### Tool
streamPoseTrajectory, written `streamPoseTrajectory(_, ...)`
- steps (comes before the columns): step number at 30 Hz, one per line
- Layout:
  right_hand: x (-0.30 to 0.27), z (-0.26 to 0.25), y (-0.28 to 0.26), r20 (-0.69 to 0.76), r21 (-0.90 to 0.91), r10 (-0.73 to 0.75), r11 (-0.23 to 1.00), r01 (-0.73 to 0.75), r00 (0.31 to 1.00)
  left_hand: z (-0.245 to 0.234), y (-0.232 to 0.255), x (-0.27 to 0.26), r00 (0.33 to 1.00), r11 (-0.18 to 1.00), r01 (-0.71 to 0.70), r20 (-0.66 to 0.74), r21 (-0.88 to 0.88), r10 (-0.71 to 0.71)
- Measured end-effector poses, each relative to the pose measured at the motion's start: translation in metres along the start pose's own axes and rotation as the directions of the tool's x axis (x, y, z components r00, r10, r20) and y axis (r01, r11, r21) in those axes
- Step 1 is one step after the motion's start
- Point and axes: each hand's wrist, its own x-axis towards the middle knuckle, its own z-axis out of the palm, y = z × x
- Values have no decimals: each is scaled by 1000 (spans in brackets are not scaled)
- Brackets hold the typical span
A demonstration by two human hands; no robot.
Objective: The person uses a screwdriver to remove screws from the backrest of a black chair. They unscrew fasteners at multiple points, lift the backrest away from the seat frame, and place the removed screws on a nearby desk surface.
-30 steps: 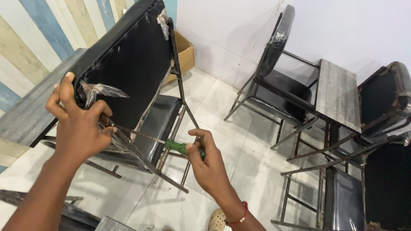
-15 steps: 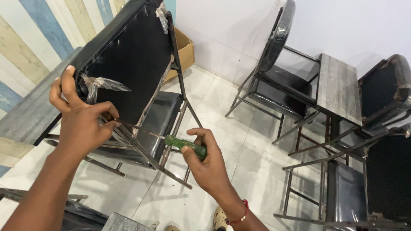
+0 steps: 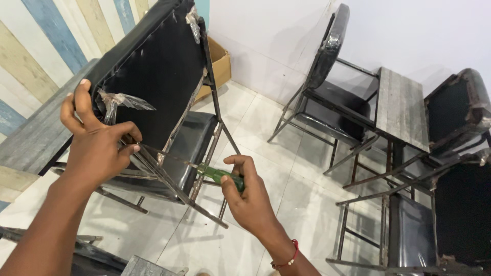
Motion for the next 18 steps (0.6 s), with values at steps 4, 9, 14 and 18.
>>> streamPoseTrajectory(4, 2, -7, -1, 73, 26, 21, 999, -23, 997, 0, 4, 0, 999, 999, 37, -1, 14, -37)
streamPoseTrajectory(9, 9, -15, -5, 159, -55, 126, 991, -118, 979, -1, 6, 1, 998, 997, 63, 19, 40, -64)
streamPoseTrajectory(14, 8, -14, -1, 136, 20, 50, 998, -54, 989, -1, 9, 3, 994, 994, 100, 46, 46, -102)
streamPoseTrajectory(18, 8, -7, 6, 102, 103, -1, 995, -9, 995, -1, 10, 2, 991, 992, 120, 61, 30, -121)
